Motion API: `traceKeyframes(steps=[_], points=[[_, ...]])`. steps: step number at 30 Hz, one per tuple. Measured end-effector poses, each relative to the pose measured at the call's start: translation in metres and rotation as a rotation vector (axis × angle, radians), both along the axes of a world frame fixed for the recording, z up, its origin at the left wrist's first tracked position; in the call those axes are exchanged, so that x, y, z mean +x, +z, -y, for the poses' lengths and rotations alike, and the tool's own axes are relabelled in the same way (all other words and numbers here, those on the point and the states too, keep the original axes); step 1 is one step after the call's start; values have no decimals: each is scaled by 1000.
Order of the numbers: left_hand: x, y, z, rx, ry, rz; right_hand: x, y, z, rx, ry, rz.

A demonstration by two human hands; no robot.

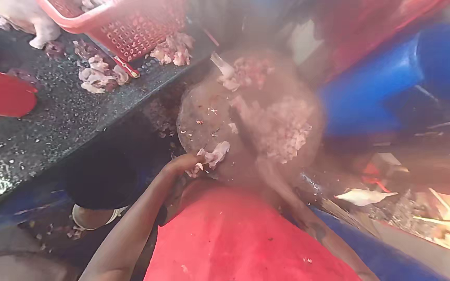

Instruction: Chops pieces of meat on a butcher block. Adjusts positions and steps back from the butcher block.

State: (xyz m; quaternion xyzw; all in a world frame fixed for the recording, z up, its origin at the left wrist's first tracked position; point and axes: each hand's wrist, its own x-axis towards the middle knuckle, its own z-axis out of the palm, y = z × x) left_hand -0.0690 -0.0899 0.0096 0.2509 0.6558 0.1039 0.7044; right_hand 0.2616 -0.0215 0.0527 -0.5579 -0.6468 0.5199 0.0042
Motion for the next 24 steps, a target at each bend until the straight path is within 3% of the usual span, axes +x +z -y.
traceKeyframes(steps=[5, 7, 8, 9, 10, 12, 16, 21, 24], points=[[-13, 9, -4, -32, -32, -1, -39, 50, 20, 361, 63, -427], [-15, 8, -7, -33, -48, 0, -38, 31, 27, 532, 198, -269], [-16, 6, -7, -31, -52, 4, -35, 16, 27, 490, 281, -115], [-18, 4, -6, -25, -58, 10, -33, 1, 23, 307, 343, 35], [-22, 5, -2, -7, -67, 30, -34, -13, 17, 103, 368, 118], [-35, 11, 11, 34, -34, 61, -36, -27, 13, -17, 343, 154], [-73, 19, 58, 142, 179, 78, -35, -5, 13, 0, 224, 84], [-94, 17, 84, 258, 463, -57, -38, 33, -13, 286, 96, 29], [-96, 13, 79, 273, 529, -95, -42, 17, -28, 375, 108, -83]])
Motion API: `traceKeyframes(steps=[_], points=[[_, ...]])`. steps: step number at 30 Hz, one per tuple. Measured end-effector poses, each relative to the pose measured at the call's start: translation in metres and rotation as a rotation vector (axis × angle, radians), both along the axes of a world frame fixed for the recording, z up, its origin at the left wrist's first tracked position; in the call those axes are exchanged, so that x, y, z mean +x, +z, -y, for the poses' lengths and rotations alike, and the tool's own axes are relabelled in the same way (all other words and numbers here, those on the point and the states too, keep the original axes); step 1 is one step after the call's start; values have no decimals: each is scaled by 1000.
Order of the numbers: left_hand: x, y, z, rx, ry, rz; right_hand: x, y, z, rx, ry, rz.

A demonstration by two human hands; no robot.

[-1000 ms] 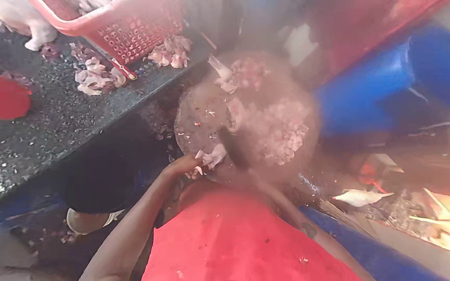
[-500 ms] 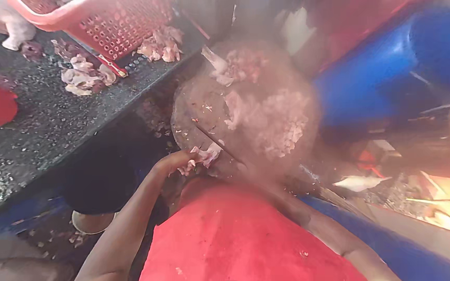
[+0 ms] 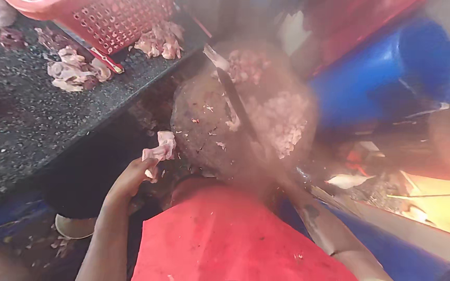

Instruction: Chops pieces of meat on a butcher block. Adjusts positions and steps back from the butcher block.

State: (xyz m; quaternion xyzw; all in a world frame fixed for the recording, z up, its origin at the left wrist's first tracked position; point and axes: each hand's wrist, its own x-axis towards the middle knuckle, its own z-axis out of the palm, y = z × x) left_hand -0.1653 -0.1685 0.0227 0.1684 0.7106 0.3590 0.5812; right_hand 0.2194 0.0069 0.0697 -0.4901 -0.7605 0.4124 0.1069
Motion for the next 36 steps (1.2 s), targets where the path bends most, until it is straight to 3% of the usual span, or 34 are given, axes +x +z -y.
traceKeyframes(steps=[2, 3, 5, 7, 8, 9, 11, 12, 13, 16, 19, 23, 25, 28, 32, 36], points=[[0, -1, -6, 29, 11, 0, -3, -7, -3, 56, 63, 53], [0, 0, -8, 48, 5, 8, -12, 21, 2, 46, 86, 139], [-1, 5, -8, 88, 8, 22, -68, 143, 10, -339, 49, 490], [-3, 9, 5, 121, 9, 35, -97, 189, 30, -450, -55, 579], [-5, 8, 8, 143, 19, 35, -95, 180, 33, -484, -57, 553], [-5, 6, 13, 150, 32, 31, -82, 149, 34, -518, -19, 499], [-5, 2, 18, 127, 61, 15, -30, 33, 34, -461, 74, 253], [-5, 0, 19, 111, 81, 5, -18, -5, 31, -480, 53, 206], [-5, -1, 19, 92, 99, -5, -16, -19, 28, -505, 18, 206], [-4, -5, 21, 56, 108, -21, -18, -7, 21, -347, -49, 256], [-1, -2, 11, 90, 103, -19, -9, -21, 13, -222, -44, 371], [2, 6, 10, 120, 145, -23, -24, -30, 48, -311, 84, 560], [4, 5, 18, 95, 168, -24, -28, -36, 67, -432, 140, 475], [2, 4, 22, 53, 201, -44, -45, -31, 57, -490, 150, 368], [-2, 1, 29, 66, 218, -61, -75, -20, 9, -208, 191, 445], [-8, 1, 38, 113, 232, -75, -82, -49, -8, 86, 274, 520]])
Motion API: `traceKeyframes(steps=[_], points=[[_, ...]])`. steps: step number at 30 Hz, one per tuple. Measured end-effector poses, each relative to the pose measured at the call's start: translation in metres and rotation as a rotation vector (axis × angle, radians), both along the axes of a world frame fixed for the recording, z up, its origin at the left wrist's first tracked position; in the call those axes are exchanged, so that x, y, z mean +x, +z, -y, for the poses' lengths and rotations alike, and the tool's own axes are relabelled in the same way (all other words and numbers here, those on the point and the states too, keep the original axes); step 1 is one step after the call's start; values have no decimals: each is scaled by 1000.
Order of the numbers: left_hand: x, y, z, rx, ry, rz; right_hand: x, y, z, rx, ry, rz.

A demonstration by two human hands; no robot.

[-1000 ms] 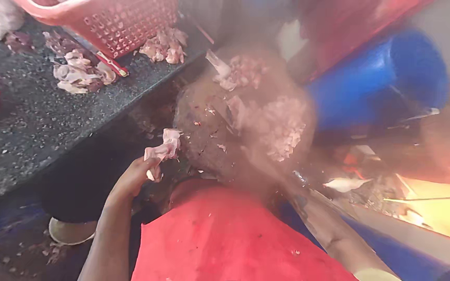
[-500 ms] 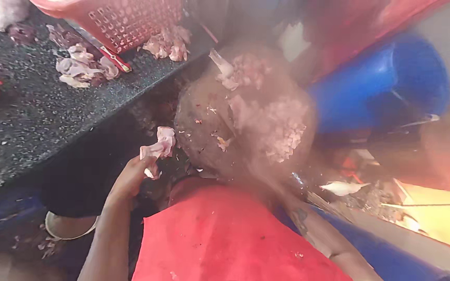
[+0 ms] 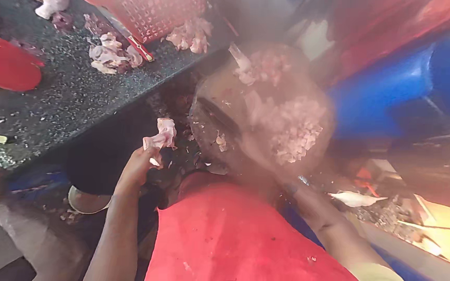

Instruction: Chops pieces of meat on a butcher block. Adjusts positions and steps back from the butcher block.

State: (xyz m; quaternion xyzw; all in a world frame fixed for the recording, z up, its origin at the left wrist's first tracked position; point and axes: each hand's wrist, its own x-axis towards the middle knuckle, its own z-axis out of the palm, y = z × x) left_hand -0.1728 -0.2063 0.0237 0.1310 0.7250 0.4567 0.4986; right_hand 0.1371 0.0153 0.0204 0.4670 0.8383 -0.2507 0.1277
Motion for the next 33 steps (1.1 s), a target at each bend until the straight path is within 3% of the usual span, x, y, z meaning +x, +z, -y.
traceKeyframes(steps=[2, 3, 4, 6, 8, 10, 14, 17, 19, 24, 29, 31, 33], points=[[-2, -2, 6, -8, 23, -3, 14, 8, -1, -107, 124, -26], [-2, -3, 11, -17, 43, -3, 21, 31, 1, -238, 127, -57], [-1, -4, 15, -26, 69, 0, 18, 73, 6, -375, 75, -27], [1, -8, 21, -41, 104, 9, -26, 165, 9, -621, -283, 348], [4, -12, 25, -63, 115, 21, 12, 79, -1, -299, -246, -29], [5, -15, 21, -62, 112, 16, 11, 20, -26, -158, -208, -63], [2, -13, 13, -29, 43, 1, -5, 42, -7, -188, -8, 118], [5, -8, 3, -42, 25, -7, 24, 30, 8, -408, 144, 73], [7, -4, 2, -51, 31, -19, 50, 20, 23, -502, 84, 12], [10, -10, 18, -88, 86, -7, 132, 20, 60, -107, -72, -5], [8, -18, 28, -138, 125, 11, 227, 22, 72, 45, -6, 186], [8, -21, 32, -136, 138, 21, 223, 18, 73, 55, -4, 218], [7, -23, 34, -135, 131, 34, 179, 19, 69, -2, -4, 241]])
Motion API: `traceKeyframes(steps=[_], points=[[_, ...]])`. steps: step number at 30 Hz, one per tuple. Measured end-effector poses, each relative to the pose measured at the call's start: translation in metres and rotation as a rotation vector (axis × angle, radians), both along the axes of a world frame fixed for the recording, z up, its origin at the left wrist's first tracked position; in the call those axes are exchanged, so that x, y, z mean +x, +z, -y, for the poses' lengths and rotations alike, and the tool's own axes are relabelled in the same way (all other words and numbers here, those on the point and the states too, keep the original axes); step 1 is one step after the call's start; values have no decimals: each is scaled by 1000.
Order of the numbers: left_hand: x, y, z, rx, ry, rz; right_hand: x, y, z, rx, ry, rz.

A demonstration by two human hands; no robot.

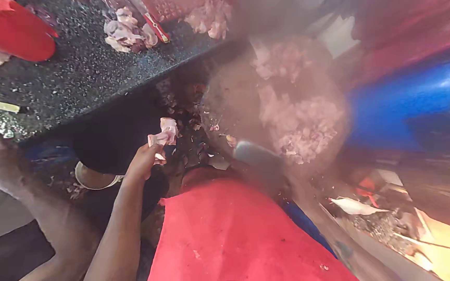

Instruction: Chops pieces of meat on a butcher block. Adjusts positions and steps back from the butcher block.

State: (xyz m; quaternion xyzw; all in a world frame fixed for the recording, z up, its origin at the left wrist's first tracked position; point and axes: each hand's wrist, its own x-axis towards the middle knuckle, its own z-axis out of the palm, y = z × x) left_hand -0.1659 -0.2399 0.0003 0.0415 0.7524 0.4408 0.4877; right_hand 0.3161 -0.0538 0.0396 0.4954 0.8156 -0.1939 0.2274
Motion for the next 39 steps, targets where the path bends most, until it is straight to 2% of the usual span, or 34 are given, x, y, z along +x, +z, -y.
traceKeyframes(steps=[4, 6, 8, 10, 14, 22, 25, 28, 30, 32, 35, 39], points=[[-2, -2, -4, -26, -40, 15, -131, -7, -28, -27, 62, -113], [-7, 2, -1, -31, -70, 2, -182, 7, -35, -151, 14, -249], [-11, 6, 5, -34, -89, -1, -207, 21, -36, -309, -48, -364], [-13, 7, 15, -61, -102, -5, -213, 24, -34, -420, -58, -384], [-18, 2, 28, -110, -161, -36, -191, 2, -31, -508, -100, -226], [-17, 0, 19, -117, -183, -11, -64, -11, 9, -186, -65, -54], [-15, -5, 7, -119, -213, 8, -89, -19, -2, -114, -12, -8], [-8, -9, -8, -148, -331, 28, -156, -18, -22, -33, 30, -93], [-2, -4, -15, -173, -413, 25, -205, 4, -34, -156, -19, -220], [1, 4, -19, -172, -488, 1, -228, 21, -41, -339, -88, -397], [6, 14, -10, -161, -536, -13, -230, 20, -39, -551, -157, -518], [10, 39, -12, -159, -630, -74, -194, -10, -40, -674, -223, -380]])
